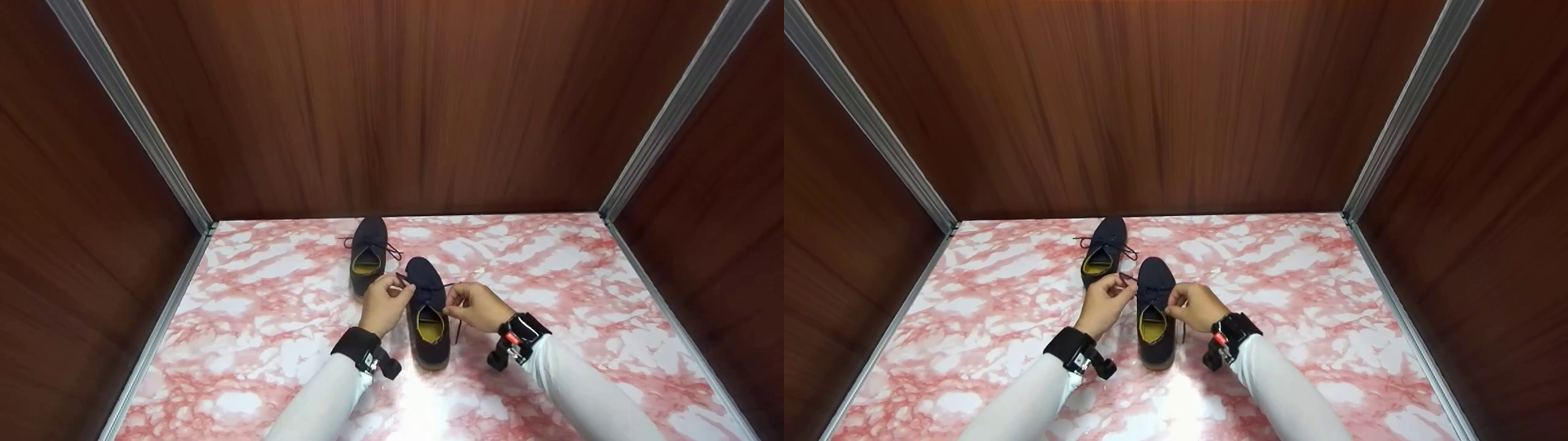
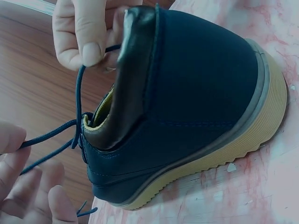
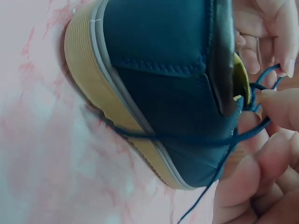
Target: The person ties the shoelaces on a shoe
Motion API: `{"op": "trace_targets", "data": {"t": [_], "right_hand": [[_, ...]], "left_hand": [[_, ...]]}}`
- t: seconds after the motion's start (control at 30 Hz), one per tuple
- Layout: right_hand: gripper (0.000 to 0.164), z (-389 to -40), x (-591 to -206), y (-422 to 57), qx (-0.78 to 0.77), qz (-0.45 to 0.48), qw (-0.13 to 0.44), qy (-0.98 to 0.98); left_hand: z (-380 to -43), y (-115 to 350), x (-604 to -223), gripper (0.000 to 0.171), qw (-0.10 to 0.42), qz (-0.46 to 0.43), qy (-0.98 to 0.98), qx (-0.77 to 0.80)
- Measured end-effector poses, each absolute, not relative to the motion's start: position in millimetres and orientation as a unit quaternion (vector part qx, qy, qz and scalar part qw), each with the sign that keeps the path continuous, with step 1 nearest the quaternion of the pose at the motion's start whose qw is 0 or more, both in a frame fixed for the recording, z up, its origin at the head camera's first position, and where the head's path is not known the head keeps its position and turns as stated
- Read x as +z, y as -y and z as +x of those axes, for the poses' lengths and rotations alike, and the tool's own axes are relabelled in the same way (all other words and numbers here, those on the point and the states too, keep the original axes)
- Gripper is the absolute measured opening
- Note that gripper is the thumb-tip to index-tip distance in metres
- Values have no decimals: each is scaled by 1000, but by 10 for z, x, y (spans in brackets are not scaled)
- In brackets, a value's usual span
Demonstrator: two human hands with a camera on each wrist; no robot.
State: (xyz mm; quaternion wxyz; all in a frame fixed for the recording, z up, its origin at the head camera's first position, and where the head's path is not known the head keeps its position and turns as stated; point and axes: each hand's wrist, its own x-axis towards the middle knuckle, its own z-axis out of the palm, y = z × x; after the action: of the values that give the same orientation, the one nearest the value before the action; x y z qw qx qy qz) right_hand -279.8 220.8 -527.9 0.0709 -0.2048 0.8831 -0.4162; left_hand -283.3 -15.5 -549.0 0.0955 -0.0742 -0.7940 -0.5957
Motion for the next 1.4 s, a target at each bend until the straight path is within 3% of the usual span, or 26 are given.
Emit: {"op": "trace_targets", "data": {"t": [0.23, 0.8, 1.0, 1.23, 1.4], "right_hand": [[5, -2819, -5241, -2355, -449, -196, 104, -866], [7, -2958, -5251, -2209, -407, -180, -16, -896], [11, -3026, -5321, -2090, -411, -158, -51, -896], [7, -3092, -5373, -1985, -395, -149, -29, -906], [23, -3124, -5376, -1928, -370, -171, 0, -913]], "left_hand": [[-2837, 154, -5495, 16, 95, -80, 789, -602], [-2822, 93, -5532, 14, 65, -78, 775, -623], [-2835, 92, -5541, 25, 60, -57, 791, -606], [-2838, 89, -5514, 48, 24, -36, 788, -614], [-2834, 79, -5498, 55, 21, -32, 801, -597]]}}
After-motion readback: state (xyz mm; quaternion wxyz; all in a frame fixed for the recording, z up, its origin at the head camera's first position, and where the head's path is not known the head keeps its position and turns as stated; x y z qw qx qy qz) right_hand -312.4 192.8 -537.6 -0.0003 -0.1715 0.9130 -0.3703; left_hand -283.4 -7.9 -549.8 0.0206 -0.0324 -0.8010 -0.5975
